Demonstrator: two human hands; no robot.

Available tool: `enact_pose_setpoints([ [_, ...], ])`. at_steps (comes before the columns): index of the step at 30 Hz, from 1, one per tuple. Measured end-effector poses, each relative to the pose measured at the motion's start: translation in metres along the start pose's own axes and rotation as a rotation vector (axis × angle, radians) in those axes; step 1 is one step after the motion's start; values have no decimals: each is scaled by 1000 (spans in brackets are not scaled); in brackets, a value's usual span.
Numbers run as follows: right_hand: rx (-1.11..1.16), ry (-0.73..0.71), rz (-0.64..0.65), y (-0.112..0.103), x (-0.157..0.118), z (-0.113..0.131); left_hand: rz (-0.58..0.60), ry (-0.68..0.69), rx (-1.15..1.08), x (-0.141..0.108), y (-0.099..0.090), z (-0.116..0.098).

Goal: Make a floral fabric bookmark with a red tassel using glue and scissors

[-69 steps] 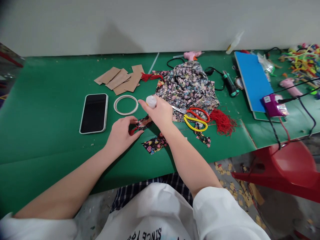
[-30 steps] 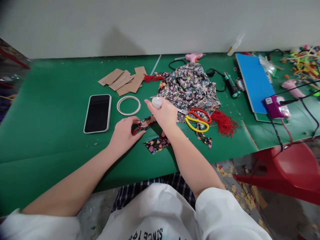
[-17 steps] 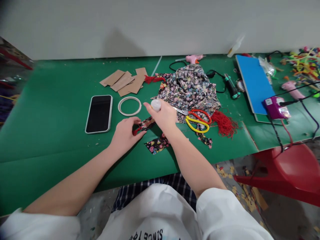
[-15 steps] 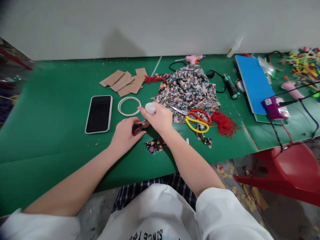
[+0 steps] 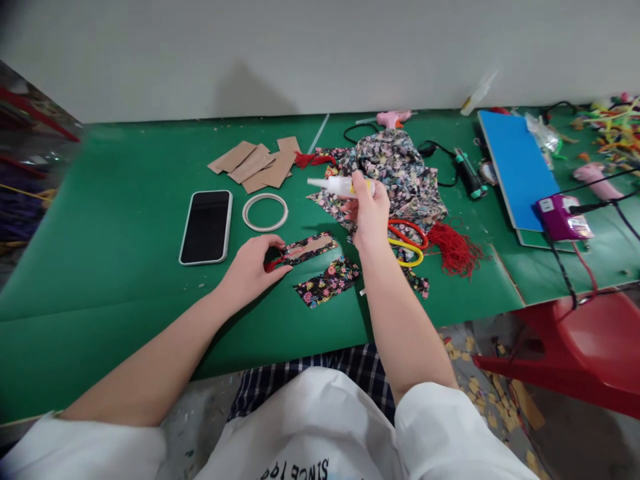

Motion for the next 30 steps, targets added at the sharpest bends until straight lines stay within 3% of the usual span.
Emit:
enact_pose_setpoints([
  [6, 144, 254, 278, -11, -1, 4, 115, 29, -87, -20, -9, 1],
  [10, 187, 326, 365, -10, -9, 1, 138, -26, -241, -31, -13, 2],
  [15, -9, 101, 453, 6, -19, -6, 68, -123, -426, -31, -11, 8],
  [23, -586, -347, 477, 15, -20, -22, -61, -66, -252, -24, -6, 9],
  [30, -742, -341, 478, 4, -24, -20, -101, -23, -161, -23, -3, 12],
])
Point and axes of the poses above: each hand's wrist, its own x-axis towards the middle knuckle, its own y-axis out of the palm, z = x × y, the point moved 1 cm from there along x, towards the middle knuckle, and after that the axes turned 3 degrees about -x, right-handed, at the moved point
